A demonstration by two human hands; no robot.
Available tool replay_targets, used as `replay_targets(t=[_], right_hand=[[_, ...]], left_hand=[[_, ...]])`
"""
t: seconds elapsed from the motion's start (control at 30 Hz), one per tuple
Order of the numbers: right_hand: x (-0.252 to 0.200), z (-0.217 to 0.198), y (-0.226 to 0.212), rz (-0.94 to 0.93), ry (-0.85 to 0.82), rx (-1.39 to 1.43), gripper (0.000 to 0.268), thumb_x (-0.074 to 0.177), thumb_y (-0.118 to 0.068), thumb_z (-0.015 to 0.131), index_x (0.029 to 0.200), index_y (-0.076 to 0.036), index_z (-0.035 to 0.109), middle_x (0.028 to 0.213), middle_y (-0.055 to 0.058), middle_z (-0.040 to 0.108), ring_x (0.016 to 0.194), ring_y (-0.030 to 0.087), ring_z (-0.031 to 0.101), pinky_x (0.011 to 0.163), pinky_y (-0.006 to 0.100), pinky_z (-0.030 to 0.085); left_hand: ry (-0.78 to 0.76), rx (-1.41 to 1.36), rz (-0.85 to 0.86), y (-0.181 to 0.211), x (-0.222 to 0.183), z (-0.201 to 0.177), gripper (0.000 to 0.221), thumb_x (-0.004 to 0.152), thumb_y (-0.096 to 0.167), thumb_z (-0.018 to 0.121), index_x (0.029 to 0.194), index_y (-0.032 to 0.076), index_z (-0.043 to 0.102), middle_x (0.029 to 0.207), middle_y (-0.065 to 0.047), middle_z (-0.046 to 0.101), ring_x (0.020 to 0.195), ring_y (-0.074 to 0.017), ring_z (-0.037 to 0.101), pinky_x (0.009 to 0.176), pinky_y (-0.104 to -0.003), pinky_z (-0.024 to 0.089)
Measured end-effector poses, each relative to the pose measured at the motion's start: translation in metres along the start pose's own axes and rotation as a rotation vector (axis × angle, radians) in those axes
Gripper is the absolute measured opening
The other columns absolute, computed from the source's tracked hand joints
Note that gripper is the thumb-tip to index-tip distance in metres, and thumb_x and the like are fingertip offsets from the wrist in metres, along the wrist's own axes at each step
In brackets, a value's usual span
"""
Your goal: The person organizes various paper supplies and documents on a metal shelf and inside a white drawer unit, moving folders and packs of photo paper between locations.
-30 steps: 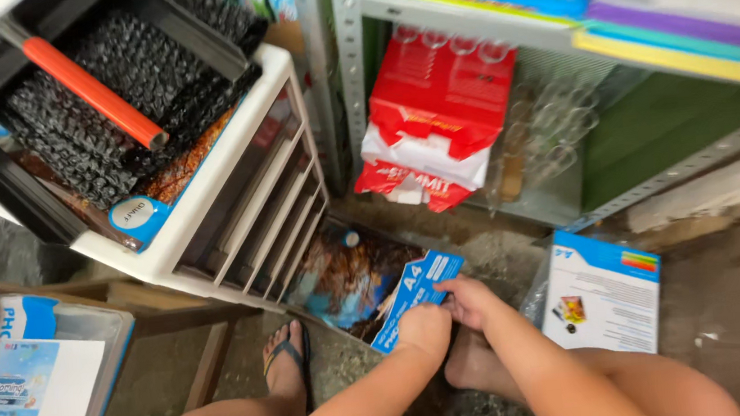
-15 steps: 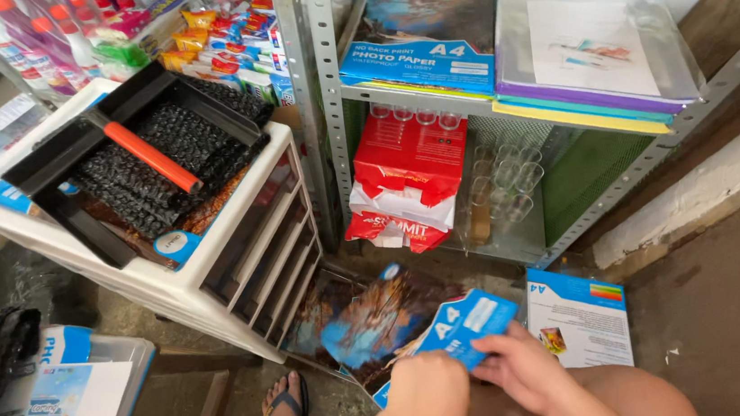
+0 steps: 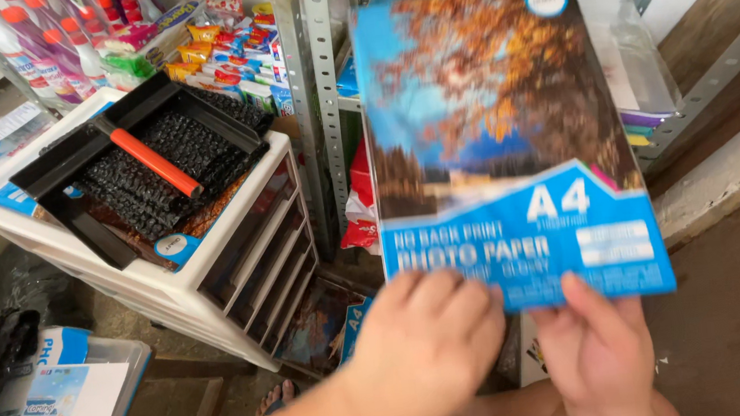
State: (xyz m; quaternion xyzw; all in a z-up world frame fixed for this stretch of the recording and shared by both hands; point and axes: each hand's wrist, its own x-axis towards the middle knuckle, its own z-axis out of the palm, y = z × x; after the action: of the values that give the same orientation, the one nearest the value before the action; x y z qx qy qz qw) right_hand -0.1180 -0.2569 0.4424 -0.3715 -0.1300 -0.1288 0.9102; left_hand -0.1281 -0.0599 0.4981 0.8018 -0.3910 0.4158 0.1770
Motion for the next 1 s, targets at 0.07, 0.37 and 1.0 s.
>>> replay_targets(t=[0.07, 0.37, 1.0], right_hand=[[0.033, 0.023, 0.004, -0.01, 0.262, -0.119, 0.059, 0.09, 0.002, 0.059, 0.145, -0.018, 0.056, 0.133, 0.011, 0.068, 0.11, 0.03, 0.068, 0.082, 0.042, 0.059], [0.207, 0.045, 0.101, -0.072, 0.223, 0.269, 0.049, 0.09, 0.011, 0.076, 0.123, -0.02, 0.057, 0.134, 0.014, 0.059, 0.132, 0.049, 0.054, 0.115, 0.072, 0.036], [0.337, 0.001, 0.176, 0.224, 0.495, 0.184, 0.06, 0.099, 0.001, 0.061, 0.145, -0.014, 0.024, 0.135, 0.035, 0.046, 0.131, 0.055, 0.052, 0.108, 0.066, 0.045]], left_hand=[[0.103, 0.1, 0.108, -0.03, 0.018, 0.009, 0.006, 0.102, 0.006, 0.065, 0.1, 0.001, 0.068, 0.088, -0.009, 0.059, 0.081, -0.028, 0.059, 0.066, -0.04, 0.046], [0.158, 0.545, 0.223, -0.208, 0.069, 0.106, 0.01, 0.094, 0.011, 0.063, 0.093, 0.011, 0.072, 0.085, -0.006, 0.067, 0.086, -0.0269, 0.072, 0.073, -0.038, 0.056], [-0.044, 0.545, -0.142, -0.289, 0.062, 0.205, 0.004, 0.089, 0.006, 0.07, 0.091, 0.009, 0.073, 0.086, -0.006, 0.065, 0.089, -0.0257, 0.073, 0.068, -0.031, 0.064]])
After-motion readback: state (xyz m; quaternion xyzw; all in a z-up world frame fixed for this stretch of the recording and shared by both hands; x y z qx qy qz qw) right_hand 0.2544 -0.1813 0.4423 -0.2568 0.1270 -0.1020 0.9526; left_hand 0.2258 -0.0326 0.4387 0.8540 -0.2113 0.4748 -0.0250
